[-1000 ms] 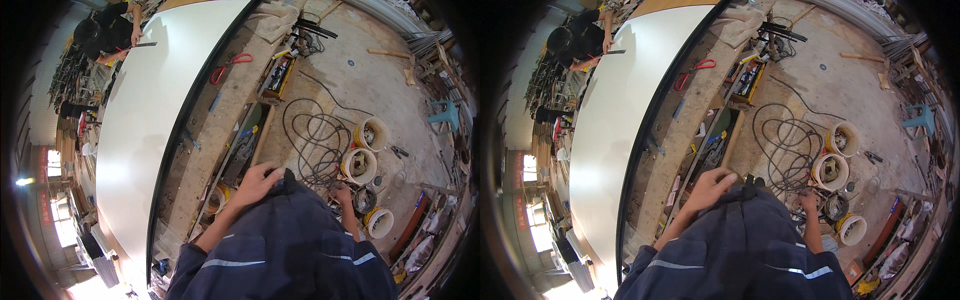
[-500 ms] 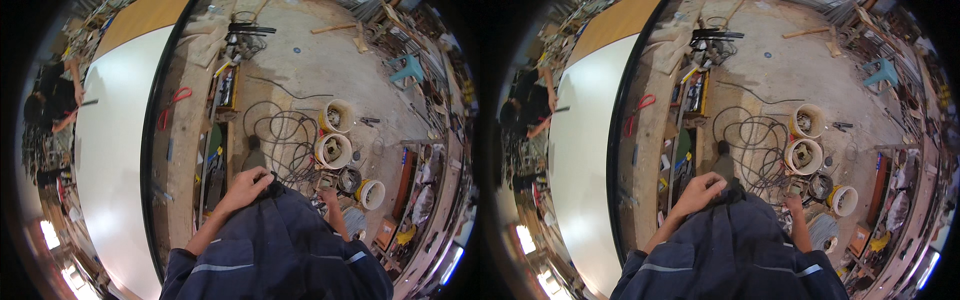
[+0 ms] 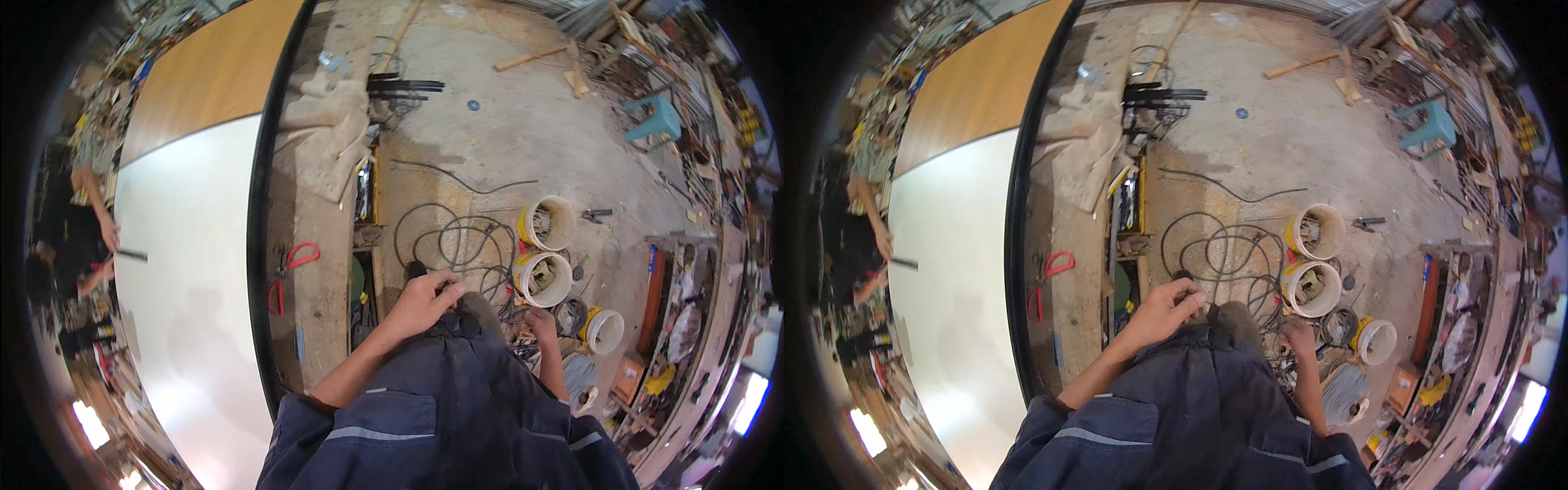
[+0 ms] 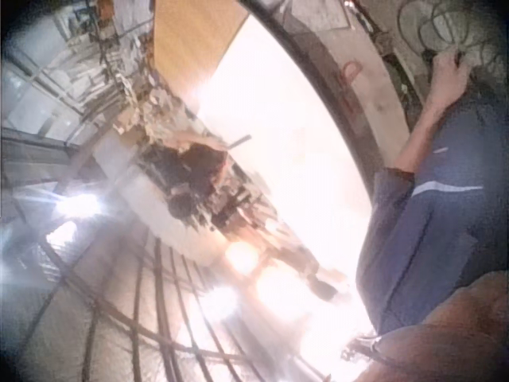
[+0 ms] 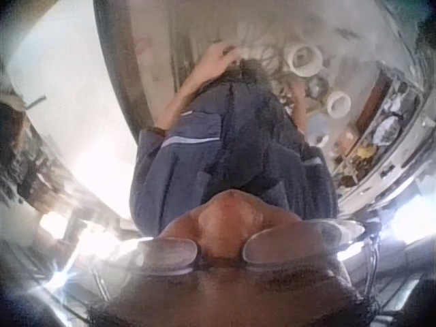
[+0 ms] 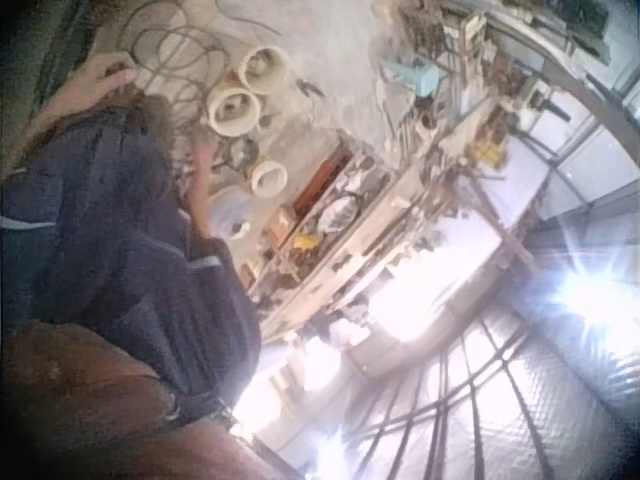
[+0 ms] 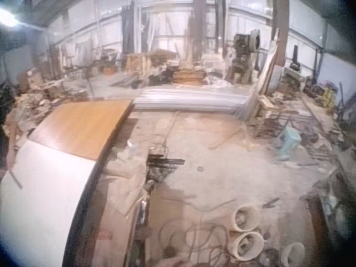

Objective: The person assembles a large tabletop by attaching a wooden panel to a white surface using a nail gun and a cordless drill. They position the panel, secure it with fasteners, and later flip the unit to attach a metal bracket to the underside.

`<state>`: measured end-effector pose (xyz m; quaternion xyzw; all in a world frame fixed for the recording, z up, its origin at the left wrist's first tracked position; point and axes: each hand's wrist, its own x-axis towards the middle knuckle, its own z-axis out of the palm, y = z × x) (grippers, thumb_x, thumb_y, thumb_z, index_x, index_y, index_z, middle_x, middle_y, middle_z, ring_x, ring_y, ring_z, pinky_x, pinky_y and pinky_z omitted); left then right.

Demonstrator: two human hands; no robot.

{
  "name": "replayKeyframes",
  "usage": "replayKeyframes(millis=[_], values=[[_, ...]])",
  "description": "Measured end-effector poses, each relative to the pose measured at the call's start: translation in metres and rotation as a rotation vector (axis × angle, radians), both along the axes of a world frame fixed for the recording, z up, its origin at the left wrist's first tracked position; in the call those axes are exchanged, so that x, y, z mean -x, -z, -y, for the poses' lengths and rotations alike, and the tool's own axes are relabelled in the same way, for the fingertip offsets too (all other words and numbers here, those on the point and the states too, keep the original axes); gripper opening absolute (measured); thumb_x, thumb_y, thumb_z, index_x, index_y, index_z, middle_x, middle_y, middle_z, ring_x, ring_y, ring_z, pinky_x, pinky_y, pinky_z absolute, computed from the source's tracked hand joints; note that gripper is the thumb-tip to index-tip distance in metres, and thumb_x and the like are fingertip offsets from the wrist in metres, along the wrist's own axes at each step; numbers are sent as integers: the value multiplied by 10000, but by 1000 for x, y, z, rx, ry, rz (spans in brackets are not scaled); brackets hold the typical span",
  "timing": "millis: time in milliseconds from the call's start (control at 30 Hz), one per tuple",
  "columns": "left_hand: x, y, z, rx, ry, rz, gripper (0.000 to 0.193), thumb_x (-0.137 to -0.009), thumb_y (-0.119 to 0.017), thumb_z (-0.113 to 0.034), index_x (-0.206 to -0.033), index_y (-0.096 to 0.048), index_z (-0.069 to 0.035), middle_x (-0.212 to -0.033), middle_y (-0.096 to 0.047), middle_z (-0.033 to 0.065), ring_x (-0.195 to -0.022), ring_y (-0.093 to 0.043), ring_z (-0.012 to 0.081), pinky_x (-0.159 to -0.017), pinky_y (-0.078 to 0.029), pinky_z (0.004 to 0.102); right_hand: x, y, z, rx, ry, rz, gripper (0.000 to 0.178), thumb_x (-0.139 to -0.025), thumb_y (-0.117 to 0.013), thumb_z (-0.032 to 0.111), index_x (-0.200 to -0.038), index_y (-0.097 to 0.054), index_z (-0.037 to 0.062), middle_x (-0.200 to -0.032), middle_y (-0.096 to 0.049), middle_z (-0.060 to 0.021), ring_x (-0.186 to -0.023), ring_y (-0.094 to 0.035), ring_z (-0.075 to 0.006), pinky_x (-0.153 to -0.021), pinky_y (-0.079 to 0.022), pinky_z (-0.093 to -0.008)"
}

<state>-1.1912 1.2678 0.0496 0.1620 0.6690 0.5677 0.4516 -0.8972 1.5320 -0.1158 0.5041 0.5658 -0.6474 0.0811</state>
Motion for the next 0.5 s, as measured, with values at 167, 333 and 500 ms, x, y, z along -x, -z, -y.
replayKeyframes(millis=[167,333,500], values=[[47,-6,-30,50,36,42,295,-1025,-621,-258,-1085,-671,27,-773,-658,44,-702,-596,111,-657,-487,285,37,8,-28,-69,103,12,288,-874,-637,73,-1122,-659,-71,-833,-674,-81,-675,-659,-143,-602,-537,-279],[88,3,-61,109,75,58,306,-1029,-619,-268,-1100,-670,26,-795,-658,34,-715,-588,93,-654,-488,269,38,36,-66,45,114,105,208,-874,-661,89,-1053,-678,-14,-825,-676,-69,-670,-670,-156,-577,-558,-302],[135,14,-106,105,-5,24,301,-1023,-632,-265,-1106,-670,22,-800,-658,29,-711,-583,91,-651,-487,265,36,90,-107,96,168,230,100,-877,-684,96,-936,-680,15,-795,-689,-93,-634,-685,-181,-526,-559,-318]])
